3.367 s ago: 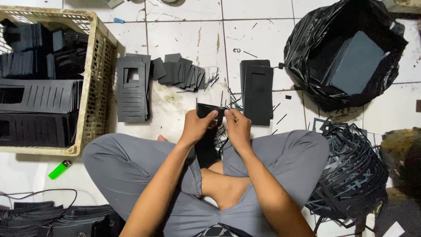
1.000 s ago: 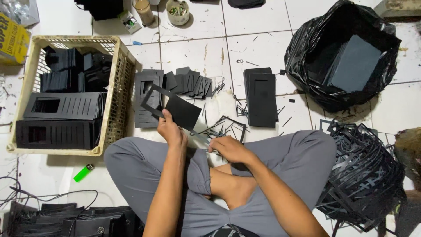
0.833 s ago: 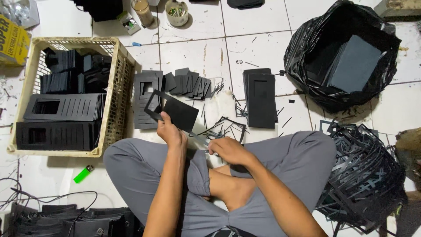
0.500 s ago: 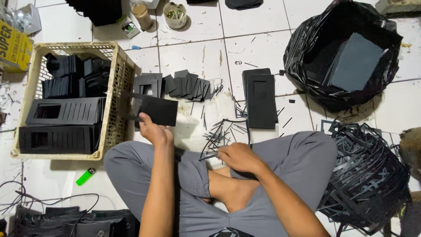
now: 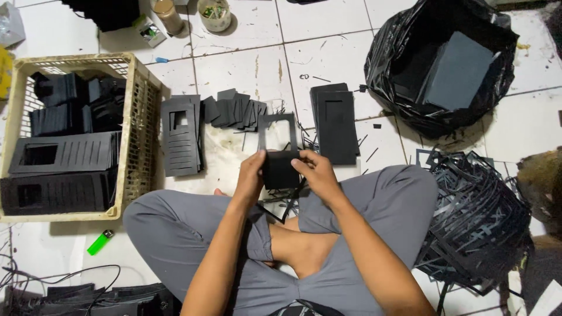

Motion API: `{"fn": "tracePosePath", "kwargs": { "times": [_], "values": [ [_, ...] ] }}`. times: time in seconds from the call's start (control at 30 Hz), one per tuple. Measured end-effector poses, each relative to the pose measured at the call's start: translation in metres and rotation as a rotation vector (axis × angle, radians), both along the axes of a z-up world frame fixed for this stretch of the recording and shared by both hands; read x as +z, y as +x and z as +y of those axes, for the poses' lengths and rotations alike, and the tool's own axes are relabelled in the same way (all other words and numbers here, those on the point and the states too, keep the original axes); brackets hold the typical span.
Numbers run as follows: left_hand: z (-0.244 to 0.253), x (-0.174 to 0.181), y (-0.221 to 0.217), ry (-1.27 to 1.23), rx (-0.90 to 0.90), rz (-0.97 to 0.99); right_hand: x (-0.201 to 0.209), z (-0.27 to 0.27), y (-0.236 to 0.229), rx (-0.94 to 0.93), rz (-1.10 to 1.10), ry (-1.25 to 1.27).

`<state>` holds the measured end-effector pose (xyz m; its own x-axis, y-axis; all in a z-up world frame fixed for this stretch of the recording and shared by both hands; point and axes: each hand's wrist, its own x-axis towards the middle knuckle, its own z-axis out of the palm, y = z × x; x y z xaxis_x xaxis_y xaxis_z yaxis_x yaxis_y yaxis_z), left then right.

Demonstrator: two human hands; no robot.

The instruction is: Removing excess plastic flashing from molded frames by hand

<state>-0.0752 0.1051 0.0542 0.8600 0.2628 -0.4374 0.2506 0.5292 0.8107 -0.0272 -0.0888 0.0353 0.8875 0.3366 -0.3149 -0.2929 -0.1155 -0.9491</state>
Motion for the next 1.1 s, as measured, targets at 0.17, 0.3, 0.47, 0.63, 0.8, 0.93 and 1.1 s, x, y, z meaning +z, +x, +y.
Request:
{"fn": "tracePosePath", "kwargs": {
  "times": [0.17, 0.3, 0.47, 0.63, 0.8, 0.93, 1.1],
  "values": [
    [-0.005, 0.004, -0.004, 0.121, -0.067, 0.041, 0.014, 0.007, -0.005, -0.077, 0.039, 0.077],
    [-0.012, 0.029, -0.001, -0.039, 0.014, 0.010, 0.026, 0.012, -0.007, -0.111, 0.067, 0.180],
    [-0.010, -0.001, -0.006, -0.099, -0.007, -0.010, 0.072, 0.025, -0.009, -0.154, 0.094, 0.199],
    [-0.008, -0.034, -0.010, -0.049, -0.013, 0.007, 0.050, 0.021, -0.009, -0.145, 0.090, 0.142],
    [-0.004, 0.005, -0.002, 0.257, -0.133, 0.001, 0.066, 0.025, -0.006, -0.028, -0.046, -0.023],
    [-0.009, 0.002, -0.006, 0.375, -0.143, 0.004, 0.050, 0.026, -0.005, -0.040, -0.067, -0.079],
    [-0.024, 0.005, -0.010, 0.681, -0.057, -0.169, 0.012, 0.032, -0.003, -0.124, -0.102, -0.287]
  ]
}}
